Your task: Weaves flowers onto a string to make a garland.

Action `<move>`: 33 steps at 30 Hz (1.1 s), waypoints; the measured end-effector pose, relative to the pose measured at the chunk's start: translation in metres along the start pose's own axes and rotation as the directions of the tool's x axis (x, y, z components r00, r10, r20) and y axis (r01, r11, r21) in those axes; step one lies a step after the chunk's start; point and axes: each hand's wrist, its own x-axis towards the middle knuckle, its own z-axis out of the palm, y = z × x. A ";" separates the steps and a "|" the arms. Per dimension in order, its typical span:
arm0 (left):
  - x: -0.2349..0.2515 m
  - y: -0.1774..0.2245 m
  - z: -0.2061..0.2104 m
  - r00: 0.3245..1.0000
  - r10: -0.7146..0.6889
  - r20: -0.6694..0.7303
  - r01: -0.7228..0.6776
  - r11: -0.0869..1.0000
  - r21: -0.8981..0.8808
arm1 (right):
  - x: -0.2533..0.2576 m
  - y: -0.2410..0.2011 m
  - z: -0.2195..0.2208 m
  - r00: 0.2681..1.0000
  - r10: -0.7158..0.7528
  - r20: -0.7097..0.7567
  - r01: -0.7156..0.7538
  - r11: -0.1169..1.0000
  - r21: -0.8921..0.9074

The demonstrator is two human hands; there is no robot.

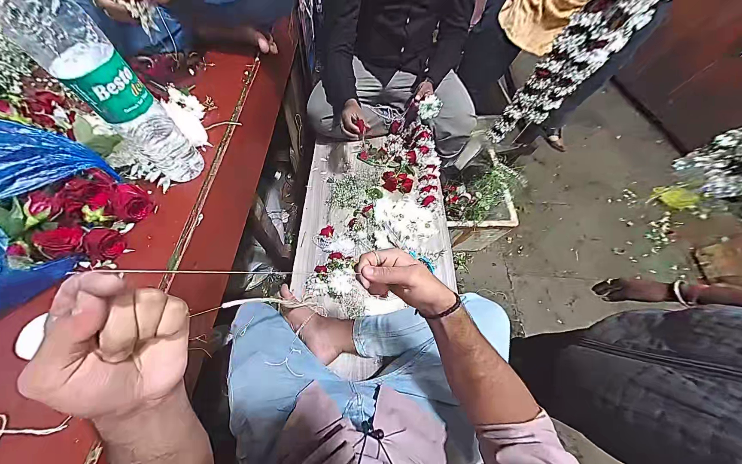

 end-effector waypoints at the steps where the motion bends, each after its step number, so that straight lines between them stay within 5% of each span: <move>1: 0.000 0.002 0.000 1.000 0.003 0.017 -0.003 1.000 0.008 | 0.001 0.002 -0.004 1.000 0.002 0.018 -0.002 1.000 -0.004; 9: -0.005 -0.002 0.004 0.996 -0.023 -0.090 0.022 1.000 -0.012 | -0.003 0.033 -0.039 0.995 0.092 0.029 -0.089 0.991 -0.102; 14: -0.007 0.017 -0.024 0.984 0.100 -0.148 -0.115 0.988 -0.098 | -0.024 0.036 -0.054 0.988 0.156 -0.011 -0.156 0.984 -0.090; 17: -0.017 0.017 -0.041 0.971 -0.091 0.222 0.078 0.995 0.067 | -0.029 0.008 -0.052 0.995 0.085 -0.060 -0.093 0.987 -0.130; 19: -0.015 0.010 -0.031 0.798 -0.318 0.513 0.210 0.943 0.257 | -0.027 -0.017 -0.044 0.999 0.011 -0.042 -0.016 0.991 -0.131; 22: -0.016 -0.013 0.006 0.653 -0.465 0.598 0.315 0.884 0.345 | -0.018 -0.044 -0.022 0.997 -0.073 0.010 0.074 0.989 -0.128; 24: -0.014 -0.023 0.029 0.700 -0.434 0.567 0.313 0.900 0.302 | -0.009 -0.050 -0.010 0.996 -0.068 0.061 0.075 0.990 -0.118; 28: -0.006 -0.021 0.055 0.911 -0.175 0.373 0.140 0.983 0.118 | -0.007 -0.025 -0.006 0.992 -0.030 0.124 0.040 0.996 -0.077; 33: 0.002 -0.009 0.057 0.944 -0.038 0.329 0.030 0.999 0.029 | -0.033 0.056 -0.033 0.995 0.096 -0.009 -0.096 0.990 -0.100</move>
